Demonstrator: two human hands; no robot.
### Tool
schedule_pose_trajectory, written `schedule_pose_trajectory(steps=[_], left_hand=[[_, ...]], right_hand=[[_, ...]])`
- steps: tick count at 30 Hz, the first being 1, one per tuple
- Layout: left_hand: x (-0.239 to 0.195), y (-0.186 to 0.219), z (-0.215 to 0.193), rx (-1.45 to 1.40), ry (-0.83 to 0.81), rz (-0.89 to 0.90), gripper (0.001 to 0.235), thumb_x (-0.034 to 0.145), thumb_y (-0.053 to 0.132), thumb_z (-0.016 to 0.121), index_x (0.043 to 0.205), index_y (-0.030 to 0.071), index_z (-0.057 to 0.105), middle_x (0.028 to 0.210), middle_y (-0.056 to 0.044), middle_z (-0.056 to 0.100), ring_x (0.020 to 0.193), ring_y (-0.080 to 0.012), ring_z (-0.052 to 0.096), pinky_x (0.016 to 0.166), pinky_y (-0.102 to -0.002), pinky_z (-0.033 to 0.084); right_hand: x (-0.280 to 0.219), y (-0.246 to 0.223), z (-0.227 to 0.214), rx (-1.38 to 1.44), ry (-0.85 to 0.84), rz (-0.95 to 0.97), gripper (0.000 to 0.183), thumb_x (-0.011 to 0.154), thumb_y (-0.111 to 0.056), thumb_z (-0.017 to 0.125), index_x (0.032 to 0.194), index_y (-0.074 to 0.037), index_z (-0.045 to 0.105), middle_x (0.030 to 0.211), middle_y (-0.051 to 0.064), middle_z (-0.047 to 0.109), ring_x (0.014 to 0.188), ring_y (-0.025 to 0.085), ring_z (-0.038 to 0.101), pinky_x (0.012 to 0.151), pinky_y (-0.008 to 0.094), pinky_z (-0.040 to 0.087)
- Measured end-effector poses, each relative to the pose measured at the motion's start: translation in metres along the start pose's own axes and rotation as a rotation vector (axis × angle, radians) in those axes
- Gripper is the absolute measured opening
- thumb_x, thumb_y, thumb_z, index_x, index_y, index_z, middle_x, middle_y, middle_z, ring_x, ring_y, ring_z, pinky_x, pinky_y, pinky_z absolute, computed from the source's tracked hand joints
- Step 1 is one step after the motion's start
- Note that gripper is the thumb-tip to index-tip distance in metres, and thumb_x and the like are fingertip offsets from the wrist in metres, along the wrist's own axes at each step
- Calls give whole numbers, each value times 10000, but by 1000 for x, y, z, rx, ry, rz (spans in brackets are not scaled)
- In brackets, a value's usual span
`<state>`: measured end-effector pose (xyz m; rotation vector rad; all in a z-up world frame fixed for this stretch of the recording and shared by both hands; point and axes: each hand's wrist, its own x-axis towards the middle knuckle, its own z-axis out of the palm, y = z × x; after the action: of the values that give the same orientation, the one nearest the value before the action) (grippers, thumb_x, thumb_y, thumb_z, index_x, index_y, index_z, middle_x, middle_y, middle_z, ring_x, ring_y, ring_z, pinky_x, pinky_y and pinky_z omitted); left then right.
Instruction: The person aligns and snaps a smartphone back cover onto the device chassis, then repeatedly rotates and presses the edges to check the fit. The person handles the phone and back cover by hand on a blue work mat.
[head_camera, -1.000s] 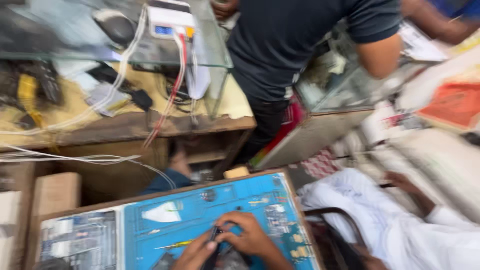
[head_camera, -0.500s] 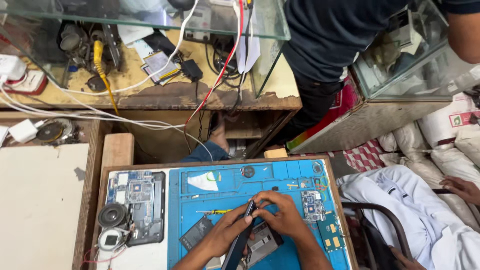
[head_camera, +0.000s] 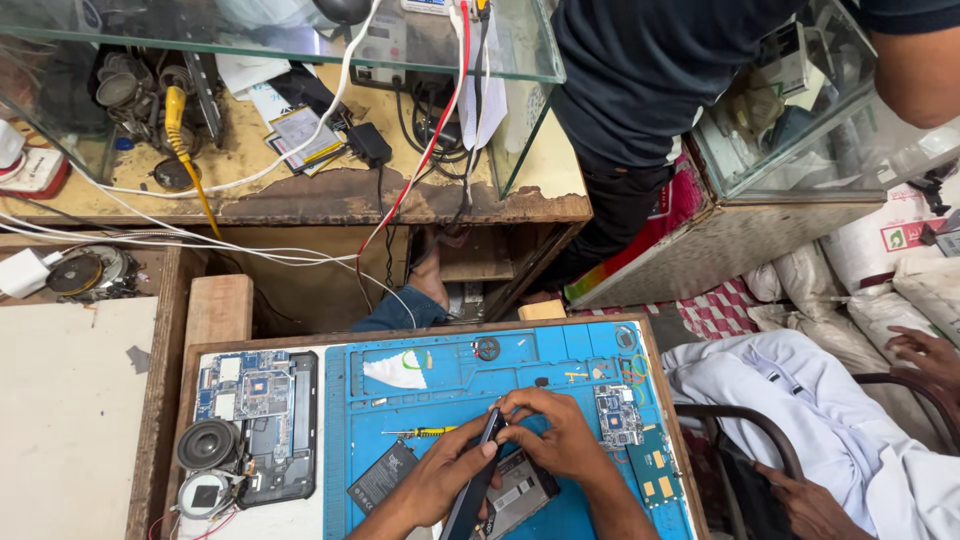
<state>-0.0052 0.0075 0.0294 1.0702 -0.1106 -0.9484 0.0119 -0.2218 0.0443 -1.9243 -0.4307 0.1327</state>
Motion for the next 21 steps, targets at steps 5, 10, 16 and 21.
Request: schedule_pose_trajectory(steps=[5, 10, 16, 21], left_hand=[[-3, 4, 3, 4, 1, -2, 733, 946, 501, 565, 1567, 135, 428, 810, -118, 648, 519, -145, 648, 490, -258, 530], [12, 7, 8, -57, 41, 18, 686, 936, 471, 593, 1522, 128, 495, 798, -112, 638, 540, -149, 648, 469, -280, 542], [2, -7, -10, -129, -83, 163, 639, 1068, 445, 550, 1591, 98, 428, 1019, -77, 647, 794, -143, 666, 618, -298, 578], [3, -17, -7, -59, -59, 7, 655, 1027, 475, 522, 1541, 89, 392, 974, -120, 670, 703, -187, 703, 572, -331, 608]], right_hand=[[-2, -4, 4, -2, 3, -23, 272, 841, -105, 838, 1048, -16, 687, 1085, 126, 784, 912, 215, 777, 779, 317, 642], [-2, -9, -11, -56, 65, -52, 317, 831, -115, 845, 1096, -26, 693, 1109, 130, 775, 997, 245, 761, 861, 361, 621], [41, -52, -19, 434, 94, -222, 980, 758, -369, 885, 1560, -34, 434, 1644, 150, 401, 1551, 304, 354, 1247, 460, 314], [118, -87, -97, 639, 149, -424, 963, 1019, -735, 479, 1663, -88, 173, 1731, 132, 167, 1619, 232, 170, 1366, 402, 110]])
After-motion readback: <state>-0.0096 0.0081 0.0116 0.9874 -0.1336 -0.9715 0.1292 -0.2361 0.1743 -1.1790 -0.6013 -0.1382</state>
